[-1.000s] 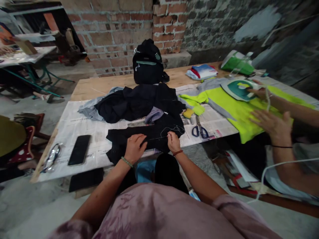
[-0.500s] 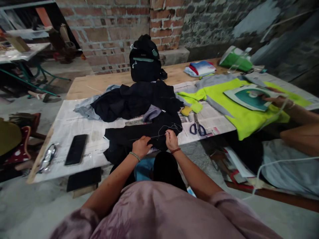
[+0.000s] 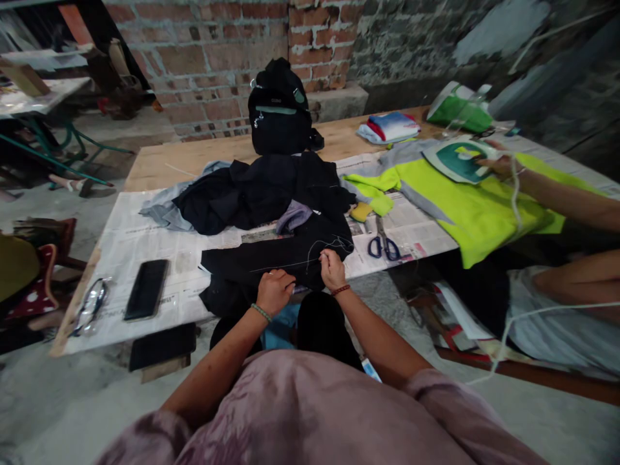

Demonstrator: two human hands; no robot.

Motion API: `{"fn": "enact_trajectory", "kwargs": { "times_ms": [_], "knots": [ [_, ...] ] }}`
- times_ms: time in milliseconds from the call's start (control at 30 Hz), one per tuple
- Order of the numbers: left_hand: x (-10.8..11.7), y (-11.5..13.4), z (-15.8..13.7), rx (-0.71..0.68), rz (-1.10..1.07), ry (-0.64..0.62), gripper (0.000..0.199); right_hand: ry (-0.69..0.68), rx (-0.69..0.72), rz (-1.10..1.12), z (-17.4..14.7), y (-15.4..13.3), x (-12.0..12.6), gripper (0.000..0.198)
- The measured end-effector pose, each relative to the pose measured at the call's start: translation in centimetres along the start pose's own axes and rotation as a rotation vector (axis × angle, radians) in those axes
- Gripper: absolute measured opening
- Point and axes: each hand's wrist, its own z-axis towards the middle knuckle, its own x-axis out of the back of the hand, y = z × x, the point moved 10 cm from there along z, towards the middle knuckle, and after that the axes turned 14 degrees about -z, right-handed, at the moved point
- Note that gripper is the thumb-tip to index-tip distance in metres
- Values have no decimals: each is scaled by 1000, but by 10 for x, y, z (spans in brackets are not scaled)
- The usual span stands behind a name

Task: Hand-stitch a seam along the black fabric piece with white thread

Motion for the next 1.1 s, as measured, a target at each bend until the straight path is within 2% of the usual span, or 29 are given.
{"fn": "enact_trajectory", "kwargs": {
  "times_ms": [200, 400, 567, 633, 700, 800, 933, 1000, 1100],
  "knots": [
    [-7, 11, -12, -97, 75, -30, 21, -1, -1, -9, 0, 0, 0, 23],
    [-14, 9, -18, -85, 129, -53, 20, 6, 8, -22, 0, 0, 0, 22],
    [-12, 0, -17, 48, 91, -25, 16, 10, 17, -34, -1, -1, 0, 22],
    [-8, -6, -16, 128, 48, -3, 26, 12, 18, -34, -1, -2, 0, 21],
    [-4, -14, -14, 213, -42, 9, 45, 7, 20, -30, -1, -2, 0, 21],
    [-7, -28, -7, 353, -245, -43, 60, 0, 22, -21, -1, -3, 0, 21],
    [-16, -41, 6, 518, -451, -140, 36, 4, 15, -14, 0, -3, 1, 21],
    [-17, -43, 13, 539, -492, -150, 28, -1, 14, -19, 0, -3, 1, 22],
    [-20, -42, 20, 523, -521, -171, 30, -10, 10, -29, 1, -2, 0, 22]
  ]
}}
